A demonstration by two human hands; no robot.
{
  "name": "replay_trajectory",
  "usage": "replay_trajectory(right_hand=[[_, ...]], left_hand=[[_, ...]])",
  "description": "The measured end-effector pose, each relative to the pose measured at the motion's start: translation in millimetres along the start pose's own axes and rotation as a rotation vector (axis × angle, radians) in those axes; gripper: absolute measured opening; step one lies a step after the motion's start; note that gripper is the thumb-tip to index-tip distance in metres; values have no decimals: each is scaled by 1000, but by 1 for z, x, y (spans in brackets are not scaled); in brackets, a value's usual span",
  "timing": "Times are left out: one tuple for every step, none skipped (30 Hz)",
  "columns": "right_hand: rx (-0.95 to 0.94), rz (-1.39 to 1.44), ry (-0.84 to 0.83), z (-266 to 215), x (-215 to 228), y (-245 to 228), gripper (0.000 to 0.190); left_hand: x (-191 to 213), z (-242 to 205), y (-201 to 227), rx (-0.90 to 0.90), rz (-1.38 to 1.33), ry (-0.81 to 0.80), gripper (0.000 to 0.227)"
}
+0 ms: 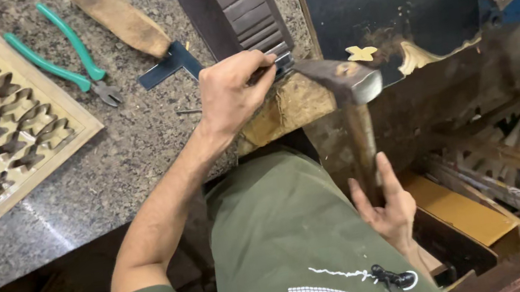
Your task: The person assembles small wooden pieces with metal inserts. They repeatedly pick up a wooden piece, insert a metal component, and use a hammer to tap it into place. The person also uses a bandsaw to cut the metal insert and a vise to hold the piece during assembly.
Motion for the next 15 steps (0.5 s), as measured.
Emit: replay_trajectory(right_hand=[[65, -27, -7, -1, -1, 2, 69], [91, -38, -7, 0, -4, 6, 68], [118, -49, -7, 1, -8, 9, 67], [136, -63, -7, -1, -12, 11, 66], [139, -64, 0, -1, -17, 13, 66], [145, -61, 8, -1, -22, 15, 66], [151, -59, 16, 0, -26, 16, 66], [108, -61, -11, -1, -27, 16, 66], [64, -62, -39, -2, -25, 15, 65], [28, -61, -61, -1, -24, 14, 65], [66, -69, -23, -1, -20, 11, 63], [105, -69, 9, 0, -18, 9, 61], [144, -70, 40, 1, -16, 7, 59], [265, -163, 43, -1, -14, 4, 57], [386, -255, 46, -1, -15, 2, 54]], left_hand=[[-1, 2, 1, 15, -20, -6, 11], [0, 3, 0, 35, -31, -8, 10], [1, 4, -1, 30, -27, -5, 10], [1, 3, -1, 25, -28, -8, 10], [0, 2, -1, 20, -30, -12, 11], [0, 2, -3, 19, -28, -8, 11], [1, 1, -4, 18, -27, -3, 11], [-1, 1, -2, 15, -34, -1, 11], [-1, -1, -1, 21, -36, -7, 10], [-2, 1, -1, 21, -34, -7, 10], [-2, 4, 0, 21, -32, -7, 10], [-1, 5, -1, 26, -28, -3, 9], [0, 7, -2, 31, -24, 2, 9], [0, 6, -2, 41, -26, 0, 9], [-1, 6, -3, 27, -24, 2, 9]])
Point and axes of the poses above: each hand's wrist, its own z-axis towards the middle knuckle, its own x-axis out of the back of the hand, y = z × x, the point moved 1 cm from there along z, towards the middle knuckle, and after that the axes turned 14 degrees about z, right-handed, at the moved point
